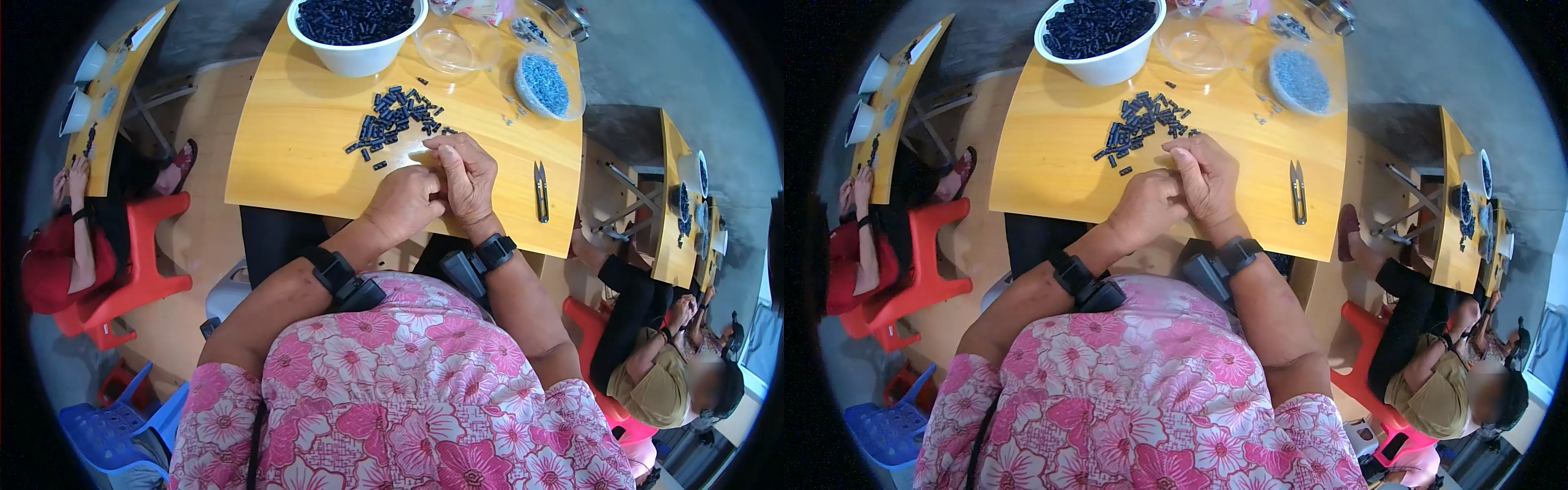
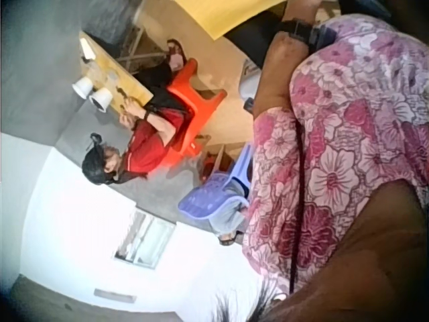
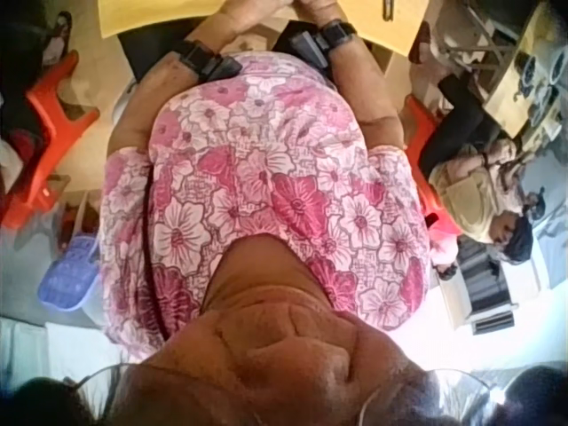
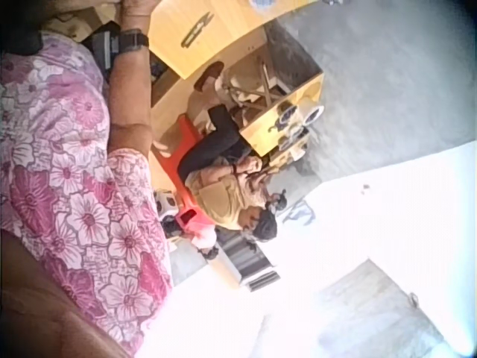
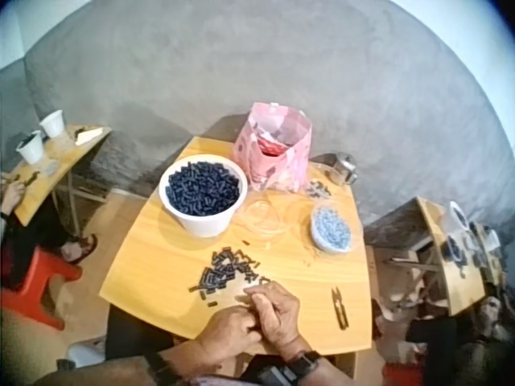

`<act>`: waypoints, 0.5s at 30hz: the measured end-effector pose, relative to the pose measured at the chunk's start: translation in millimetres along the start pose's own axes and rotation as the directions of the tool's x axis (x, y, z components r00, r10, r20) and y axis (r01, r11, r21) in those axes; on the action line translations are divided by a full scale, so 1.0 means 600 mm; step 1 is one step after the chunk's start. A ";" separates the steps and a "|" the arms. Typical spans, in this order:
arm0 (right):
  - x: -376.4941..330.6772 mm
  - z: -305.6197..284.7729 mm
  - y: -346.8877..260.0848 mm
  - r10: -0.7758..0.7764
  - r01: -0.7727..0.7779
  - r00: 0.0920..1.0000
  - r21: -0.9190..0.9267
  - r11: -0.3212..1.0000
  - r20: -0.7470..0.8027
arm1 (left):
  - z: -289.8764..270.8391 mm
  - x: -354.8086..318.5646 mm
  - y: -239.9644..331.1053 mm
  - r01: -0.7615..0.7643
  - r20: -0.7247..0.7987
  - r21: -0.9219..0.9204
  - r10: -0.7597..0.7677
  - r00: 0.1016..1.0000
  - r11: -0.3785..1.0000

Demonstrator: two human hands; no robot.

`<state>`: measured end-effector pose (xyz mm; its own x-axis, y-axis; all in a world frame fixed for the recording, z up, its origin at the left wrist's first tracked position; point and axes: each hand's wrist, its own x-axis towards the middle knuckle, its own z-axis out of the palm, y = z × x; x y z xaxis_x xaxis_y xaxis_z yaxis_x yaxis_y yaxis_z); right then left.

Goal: Manually assembling small black plastic components at a workshop table.

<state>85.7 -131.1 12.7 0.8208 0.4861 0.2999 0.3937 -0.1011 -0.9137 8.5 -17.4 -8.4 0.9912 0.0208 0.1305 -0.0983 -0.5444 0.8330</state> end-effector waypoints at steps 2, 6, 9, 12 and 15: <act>-0.004 -0.001 -0.001 0.027 -0.027 1.000 0.010 1.000 0.012 | 0.001 0.002 0.005 -0.006 -0.015 0.031 0.006 1.000 1.000; -0.006 -0.008 0.003 0.174 -0.165 0.984 0.225 0.960 -0.023 | -0.004 0.004 0.009 -0.111 -0.037 0.111 0.116 0.993 0.988; -0.016 -0.022 0.016 0.259 -0.203 0.961 0.384 0.901 -0.100 | -0.001 0.007 0.012 -0.033 -0.020 -0.066 0.031 0.999 0.997; -0.043 -0.055 0.017 0.177 -0.174 0.984 0.076 0.982 -0.024 | -0.003 0.001 0.010 0.003 -0.064 -0.128 -0.012 0.998 0.992; -0.061 -0.065 -0.008 0.446 -0.443 0.894 0.215 0.870 0.037 | -0.001 -0.003 0.002 0.022 -0.107 -0.198 -0.043 0.993 0.980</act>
<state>69.9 -182.1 16.5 0.8945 0.4214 -0.1497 -0.1099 -0.1172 -0.9870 6.8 -18.0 -7.2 0.9795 0.1337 0.1509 -0.0924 -0.3670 0.9256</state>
